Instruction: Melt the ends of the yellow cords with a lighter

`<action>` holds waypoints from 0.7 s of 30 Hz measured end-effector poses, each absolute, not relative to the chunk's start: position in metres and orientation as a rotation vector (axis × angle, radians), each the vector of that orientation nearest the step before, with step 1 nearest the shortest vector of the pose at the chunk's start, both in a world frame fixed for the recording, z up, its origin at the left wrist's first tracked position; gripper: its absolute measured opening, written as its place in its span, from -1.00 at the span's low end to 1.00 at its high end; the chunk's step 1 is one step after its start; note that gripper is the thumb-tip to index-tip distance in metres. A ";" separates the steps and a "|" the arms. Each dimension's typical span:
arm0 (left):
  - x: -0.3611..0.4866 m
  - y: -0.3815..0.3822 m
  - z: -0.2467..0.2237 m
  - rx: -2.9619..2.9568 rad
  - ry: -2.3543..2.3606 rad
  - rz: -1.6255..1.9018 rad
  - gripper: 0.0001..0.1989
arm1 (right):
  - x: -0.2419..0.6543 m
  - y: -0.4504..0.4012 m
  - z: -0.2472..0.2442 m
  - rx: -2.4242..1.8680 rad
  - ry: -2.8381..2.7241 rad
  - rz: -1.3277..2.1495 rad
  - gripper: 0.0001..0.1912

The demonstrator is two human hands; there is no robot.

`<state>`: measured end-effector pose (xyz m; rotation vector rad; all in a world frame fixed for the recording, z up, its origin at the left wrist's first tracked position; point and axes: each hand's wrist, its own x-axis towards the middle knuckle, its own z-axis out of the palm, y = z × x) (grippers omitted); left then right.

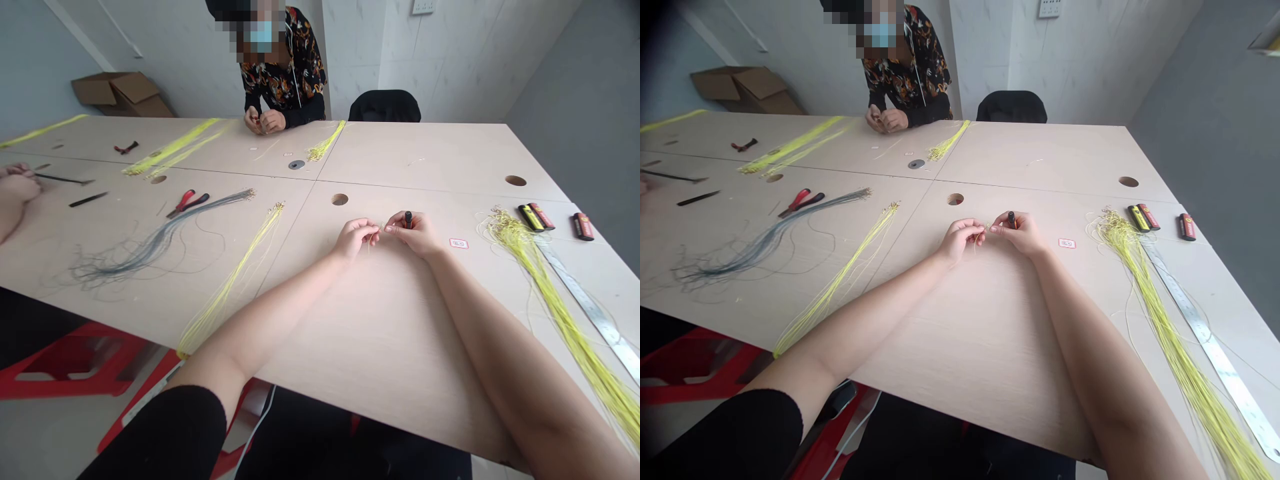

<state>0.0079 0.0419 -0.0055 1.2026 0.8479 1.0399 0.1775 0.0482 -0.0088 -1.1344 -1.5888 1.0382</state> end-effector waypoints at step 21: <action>0.008 0.042 -0.007 1.211 0.811 1.040 -0.87 | 0.177 0.046 -0.008 -1.153 -1.603 1.032 -0.57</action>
